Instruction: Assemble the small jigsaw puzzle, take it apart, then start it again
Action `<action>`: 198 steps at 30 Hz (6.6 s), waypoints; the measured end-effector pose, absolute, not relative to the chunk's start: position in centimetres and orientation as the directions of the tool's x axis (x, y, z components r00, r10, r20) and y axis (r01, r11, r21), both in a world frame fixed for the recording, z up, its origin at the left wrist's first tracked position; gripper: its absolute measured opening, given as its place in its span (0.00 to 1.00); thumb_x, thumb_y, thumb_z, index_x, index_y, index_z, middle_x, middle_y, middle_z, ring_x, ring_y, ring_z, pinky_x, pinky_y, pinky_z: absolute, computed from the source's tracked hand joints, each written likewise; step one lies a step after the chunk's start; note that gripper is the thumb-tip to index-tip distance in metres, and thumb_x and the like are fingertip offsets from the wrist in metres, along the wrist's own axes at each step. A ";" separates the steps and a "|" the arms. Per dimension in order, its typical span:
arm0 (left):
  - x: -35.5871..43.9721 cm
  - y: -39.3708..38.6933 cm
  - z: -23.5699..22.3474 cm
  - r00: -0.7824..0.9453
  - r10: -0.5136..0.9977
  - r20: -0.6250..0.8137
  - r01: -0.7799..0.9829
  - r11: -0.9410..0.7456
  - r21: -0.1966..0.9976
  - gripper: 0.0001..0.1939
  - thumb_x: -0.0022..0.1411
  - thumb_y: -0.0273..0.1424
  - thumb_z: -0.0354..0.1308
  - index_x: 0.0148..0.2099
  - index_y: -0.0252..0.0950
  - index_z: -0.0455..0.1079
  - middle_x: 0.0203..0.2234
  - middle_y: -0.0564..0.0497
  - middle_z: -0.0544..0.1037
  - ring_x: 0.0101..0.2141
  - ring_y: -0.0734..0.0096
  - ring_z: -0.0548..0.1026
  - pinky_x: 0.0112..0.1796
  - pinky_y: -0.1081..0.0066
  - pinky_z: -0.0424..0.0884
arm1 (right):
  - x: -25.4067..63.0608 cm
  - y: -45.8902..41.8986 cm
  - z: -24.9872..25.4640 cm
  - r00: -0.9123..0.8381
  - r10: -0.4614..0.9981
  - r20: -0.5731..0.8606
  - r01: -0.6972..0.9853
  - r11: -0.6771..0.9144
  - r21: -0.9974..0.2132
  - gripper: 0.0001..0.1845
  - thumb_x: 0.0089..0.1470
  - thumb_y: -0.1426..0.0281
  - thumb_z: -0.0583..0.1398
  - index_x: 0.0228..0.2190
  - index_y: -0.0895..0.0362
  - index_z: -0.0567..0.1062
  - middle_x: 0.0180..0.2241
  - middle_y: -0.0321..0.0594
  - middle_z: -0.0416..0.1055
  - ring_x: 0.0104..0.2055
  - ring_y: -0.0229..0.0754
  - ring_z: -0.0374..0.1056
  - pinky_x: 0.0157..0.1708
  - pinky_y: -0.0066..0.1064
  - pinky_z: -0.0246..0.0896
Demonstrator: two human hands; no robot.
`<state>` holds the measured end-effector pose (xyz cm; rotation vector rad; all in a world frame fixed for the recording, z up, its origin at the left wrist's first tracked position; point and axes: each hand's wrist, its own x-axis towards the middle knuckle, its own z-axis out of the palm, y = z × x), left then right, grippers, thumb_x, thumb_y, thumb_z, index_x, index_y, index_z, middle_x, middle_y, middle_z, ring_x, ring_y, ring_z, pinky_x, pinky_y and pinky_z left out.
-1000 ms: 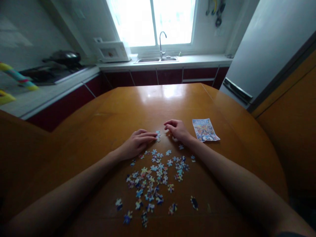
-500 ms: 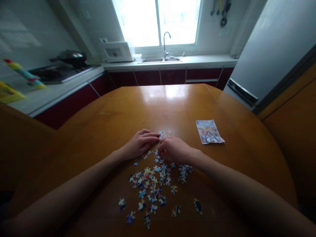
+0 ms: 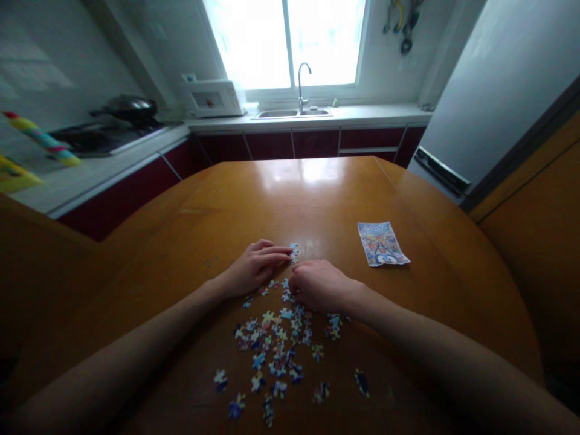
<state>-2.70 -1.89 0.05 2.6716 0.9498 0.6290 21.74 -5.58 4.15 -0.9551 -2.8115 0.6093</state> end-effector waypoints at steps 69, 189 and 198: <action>-2.8 -2.1 0.4 0.695 0.662 0.281 0.564 -0.744 0.359 0.21 0.68 0.25 0.53 0.58 0.50 0.71 0.58 0.56 0.74 0.51 0.59 0.68 0.54 0.53 0.65 | 20.9 -3.0 0.5 -0.506 0.830 0.236 0.557 0.523 -0.645 0.03 0.55 0.75 0.63 0.31 0.57 0.78 0.32 0.38 0.73 0.33 0.37 0.66 0.35 0.29 0.58; -3.1 -2.0 0.3 0.728 0.623 0.288 0.538 -0.779 0.323 0.19 0.71 0.26 0.50 0.54 0.50 0.75 0.58 0.54 0.74 0.52 0.58 0.67 0.54 0.52 0.65 | 22.2 0.8 -0.9 -0.347 0.901 0.262 0.301 0.372 -0.878 0.09 0.60 0.73 0.60 0.41 0.57 0.79 0.41 0.46 0.80 0.42 0.44 0.75 0.45 0.40 0.71; -2.8 -2.1 0.5 0.731 0.619 0.288 0.532 -0.781 0.328 0.19 0.71 0.26 0.49 0.54 0.50 0.74 0.58 0.53 0.73 0.52 0.58 0.67 0.54 0.54 0.64 | 22.7 -0.4 0.1 -0.607 0.703 0.370 0.411 0.676 -0.612 0.22 0.50 0.67 0.70 0.48 0.53 0.77 0.50 0.44 0.75 0.54 0.48 0.66 0.55 0.45 0.63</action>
